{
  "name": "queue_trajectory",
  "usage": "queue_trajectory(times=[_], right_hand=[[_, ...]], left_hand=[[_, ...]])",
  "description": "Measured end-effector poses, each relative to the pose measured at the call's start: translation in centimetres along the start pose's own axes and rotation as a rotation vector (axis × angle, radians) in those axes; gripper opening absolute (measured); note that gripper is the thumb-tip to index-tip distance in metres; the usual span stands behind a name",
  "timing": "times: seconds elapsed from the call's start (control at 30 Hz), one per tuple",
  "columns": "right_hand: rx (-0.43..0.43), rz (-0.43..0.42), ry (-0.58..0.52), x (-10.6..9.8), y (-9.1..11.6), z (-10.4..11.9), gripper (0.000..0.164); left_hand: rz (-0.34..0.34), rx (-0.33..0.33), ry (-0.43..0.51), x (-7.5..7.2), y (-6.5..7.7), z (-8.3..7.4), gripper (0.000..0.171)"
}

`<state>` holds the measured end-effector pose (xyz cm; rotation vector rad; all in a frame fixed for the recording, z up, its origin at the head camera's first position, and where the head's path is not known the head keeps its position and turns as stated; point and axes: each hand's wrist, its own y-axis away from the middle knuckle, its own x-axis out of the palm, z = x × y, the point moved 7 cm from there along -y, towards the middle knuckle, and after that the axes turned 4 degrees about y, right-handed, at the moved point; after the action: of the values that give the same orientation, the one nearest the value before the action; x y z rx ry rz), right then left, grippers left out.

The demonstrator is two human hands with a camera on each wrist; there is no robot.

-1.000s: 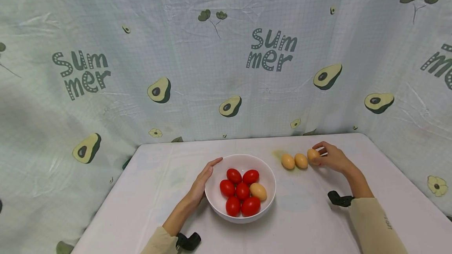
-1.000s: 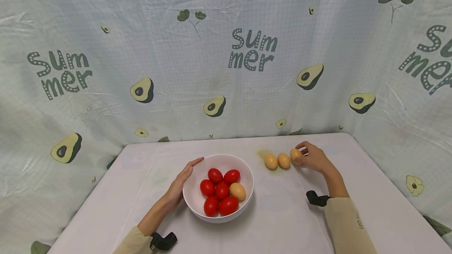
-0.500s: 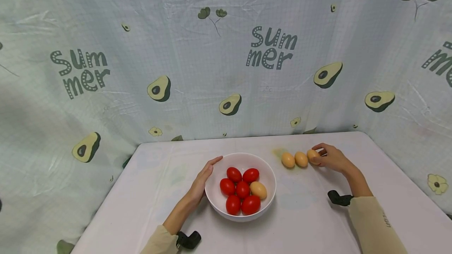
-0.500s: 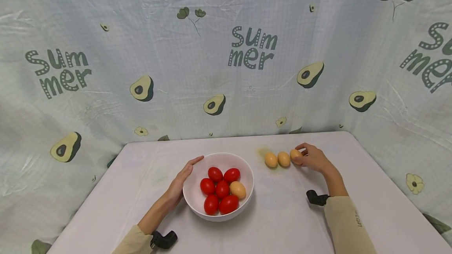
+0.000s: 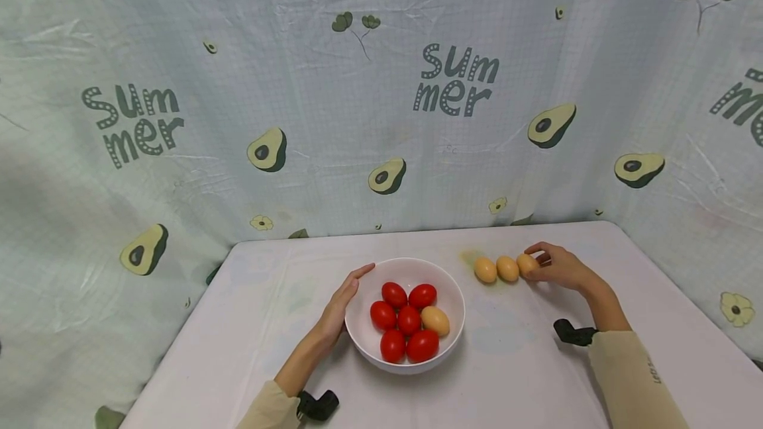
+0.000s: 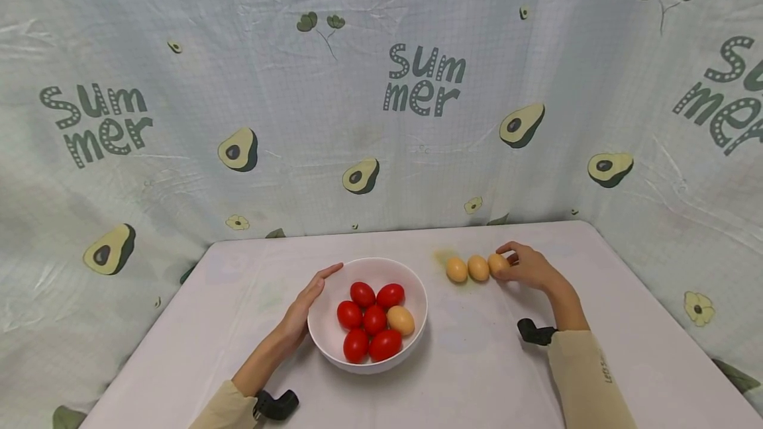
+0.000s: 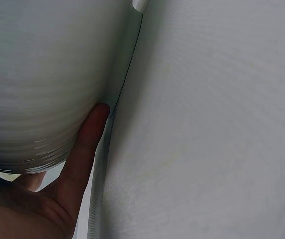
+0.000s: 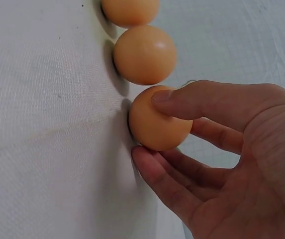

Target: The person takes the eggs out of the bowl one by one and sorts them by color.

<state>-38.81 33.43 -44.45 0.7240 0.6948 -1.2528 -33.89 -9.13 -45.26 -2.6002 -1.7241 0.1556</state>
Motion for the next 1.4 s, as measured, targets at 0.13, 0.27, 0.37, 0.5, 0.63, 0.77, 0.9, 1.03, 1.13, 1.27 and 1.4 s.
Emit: queue_trajectory(times=[0.13, 0.27, 0.37, 0.5, 0.63, 0.77, 0.9, 1.03, 1.13, 1.27, 1.4], right_hand=[[-0.004, 0.004, -0.004, -0.1, 0.1, 0.2, 0.062], [-0.012, 0.005, -0.004, -0.1, 0.1, 0.2, 0.064], [-0.02, -0.002, 0.001, -0.1, 0.1, 0.1, 0.065], [-0.023, -0.004, 0.005, -0.1, 0.1, 0.0, 0.064], [-0.019, 0.0, 0.011, -0.1, 0.2, 0.0, 0.065], [-0.014, 0.002, 0.008, -0.1, 0.3, 0.0, 0.066], [-0.006, 0.006, -0.003, -0.1, 0.3, 0.1, 0.068], [-0.009, 0.008, -0.007, -0.2, 0.4, 0.2, 0.069], [-0.019, 0.007, -0.003, -0.4, 0.5, 0.4, 0.071], [-0.017, 0.007, 0.03, -0.6, 0.7, 0.8, 0.073], [-0.031, -0.004, 0.082, -1.1, 0.8, 1.5, 0.072]], left_hand=[[0.006, 0.01, -0.004, 0.0, -0.1, 0.0, 0.048], [0.01, 0.015, -0.007, 0.0, 0.0, 0.0, 0.048], [0.002, 0.004, 0.0, 0.1, 0.0, 0.0, 0.046], [-0.007, -0.01, 0.003, 0.1, 0.0, 0.0, 0.045], [0.0, -0.009, 0.002, 0.2, 0.0, 0.1, 0.046], [-0.011, -0.016, 0.001, 0.1, 0.0, 0.2, 0.046], [-0.024, -0.015, -0.002, 0.0, 0.0, 0.2, 0.045], [-0.027, -0.012, 0.007, 0.0, 0.0, 0.2, 0.044], [-0.03, -0.014, 0.012, -0.1, 0.0, 0.2, 0.044], [-0.024, -0.006, 0.023, 0.0, 0.0, 0.1, 0.045], [-0.02, -0.006, 0.024, 0.0, 0.0, 0.1, 0.045]])
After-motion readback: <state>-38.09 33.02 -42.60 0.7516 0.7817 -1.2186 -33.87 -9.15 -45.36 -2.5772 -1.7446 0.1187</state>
